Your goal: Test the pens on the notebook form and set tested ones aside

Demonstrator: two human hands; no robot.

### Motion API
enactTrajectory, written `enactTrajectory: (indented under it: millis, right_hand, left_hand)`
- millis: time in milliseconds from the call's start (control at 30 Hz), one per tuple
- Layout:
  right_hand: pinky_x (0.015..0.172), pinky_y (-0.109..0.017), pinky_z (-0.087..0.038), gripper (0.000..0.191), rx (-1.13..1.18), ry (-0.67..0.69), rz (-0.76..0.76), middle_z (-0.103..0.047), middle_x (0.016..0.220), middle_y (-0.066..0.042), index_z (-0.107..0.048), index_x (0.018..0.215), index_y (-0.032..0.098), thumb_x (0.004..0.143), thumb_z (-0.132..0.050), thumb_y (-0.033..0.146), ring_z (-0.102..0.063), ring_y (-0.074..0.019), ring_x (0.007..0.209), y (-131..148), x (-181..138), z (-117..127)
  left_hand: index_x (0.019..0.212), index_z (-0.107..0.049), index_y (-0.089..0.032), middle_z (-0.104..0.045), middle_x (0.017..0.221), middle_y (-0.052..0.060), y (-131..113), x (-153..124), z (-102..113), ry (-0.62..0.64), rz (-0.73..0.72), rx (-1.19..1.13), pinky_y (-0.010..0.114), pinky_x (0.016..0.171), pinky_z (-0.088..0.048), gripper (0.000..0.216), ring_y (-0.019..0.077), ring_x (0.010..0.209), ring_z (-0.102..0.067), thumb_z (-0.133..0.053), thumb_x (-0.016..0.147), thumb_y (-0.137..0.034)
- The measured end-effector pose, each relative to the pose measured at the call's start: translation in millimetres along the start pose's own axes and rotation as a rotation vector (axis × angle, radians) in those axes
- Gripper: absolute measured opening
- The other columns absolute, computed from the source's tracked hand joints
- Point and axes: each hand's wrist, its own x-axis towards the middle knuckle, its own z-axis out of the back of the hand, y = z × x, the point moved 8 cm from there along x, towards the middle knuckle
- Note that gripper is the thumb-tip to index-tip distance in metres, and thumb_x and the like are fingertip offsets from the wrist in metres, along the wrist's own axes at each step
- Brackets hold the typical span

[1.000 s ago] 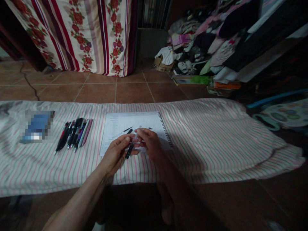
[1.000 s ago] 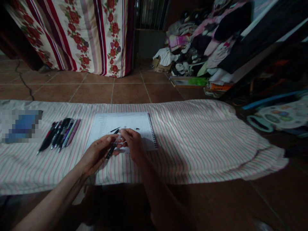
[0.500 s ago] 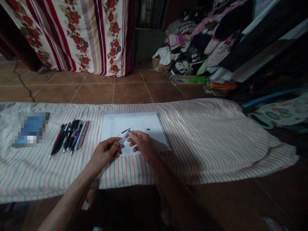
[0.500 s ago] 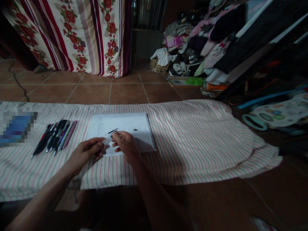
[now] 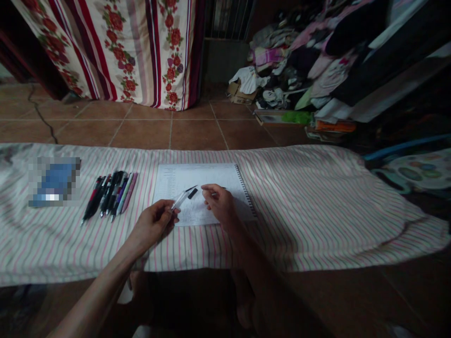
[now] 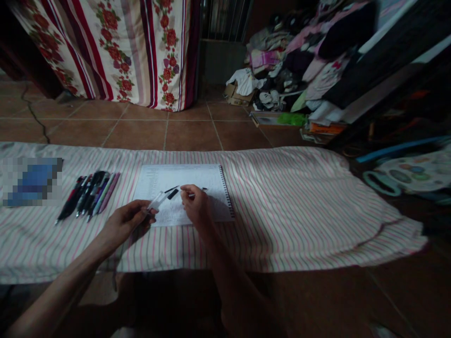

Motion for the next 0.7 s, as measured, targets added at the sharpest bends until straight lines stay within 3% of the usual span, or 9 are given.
enactTrajectory:
  millis: [200,333,533,700]
  right_hand:
    - [0.041,-0.02,-0.042,0.021,0.047,0.081,-0.015,-0.057,0.059,0.001,-0.066,0.083,0.017,0.069,-0.056,0.029,-0.054,-0.0101,0.049,2,-3,-15]
    - [0.04,-0.018,-0.041,0.02,0.126,0.21,-0.044,-0.059,0.06,0.002,-0.063,0.081,0.017,0.064,-0.062,0.027,-0.054,-0.009,0.05,10,-9,-29]
    - [0.037,-0.016,-0.037,0.017,0.159,0.315,-0.026,-0.055,0.051,0.005,-0.063,0.079,0.017,0.065,-0.062,0.026,-0.05,-0.0067,0.043,20,-19,-40]
    - [0.035,-0.014,-0.036,0.013,0.101,0.397,-0.004,-0.055,0.053,0.004,-0.063,0.074,0.016,0.067,-0.061,0.027,-0.051,-0.0069,0.045,17,-25,-45]
  left_hand:
    - [0.093,-0.061,-0.015,-0.066,0.075,0.003,4,2,10,0.007,-0.11,0.166,0.024,0.056,-0.046,0.03,0.0128,0.062,-0.059,-0.065,0.069,-0.033]
    - [0.097,-0.065,-0.016,-0.066,0.078,0.003,-2,1,16,-0.029,-0.212,0.321,0.025,0.06,-0.047,0.032,0.0149,0.067,-0.06,-0.064,0.07,-0.033]
    - [0.098,-0.068,-0.023,-0.068,0.088,0.005,-24,-14,8,-0.046,-0.414,0.589,0.028,0.071,-0.047,0.025,0.0167,0.075,-0.061,-0.059,0.075,-0.027]
    - [0.102,-0.065,-0.022,-0.068,0.092,0.006,-25,-20,2,-0.017,-0.468,0.791,0.03,0.075,-0.046,0.027,0.019,0.081,-0.062,-0.055,0.077,-0.028]
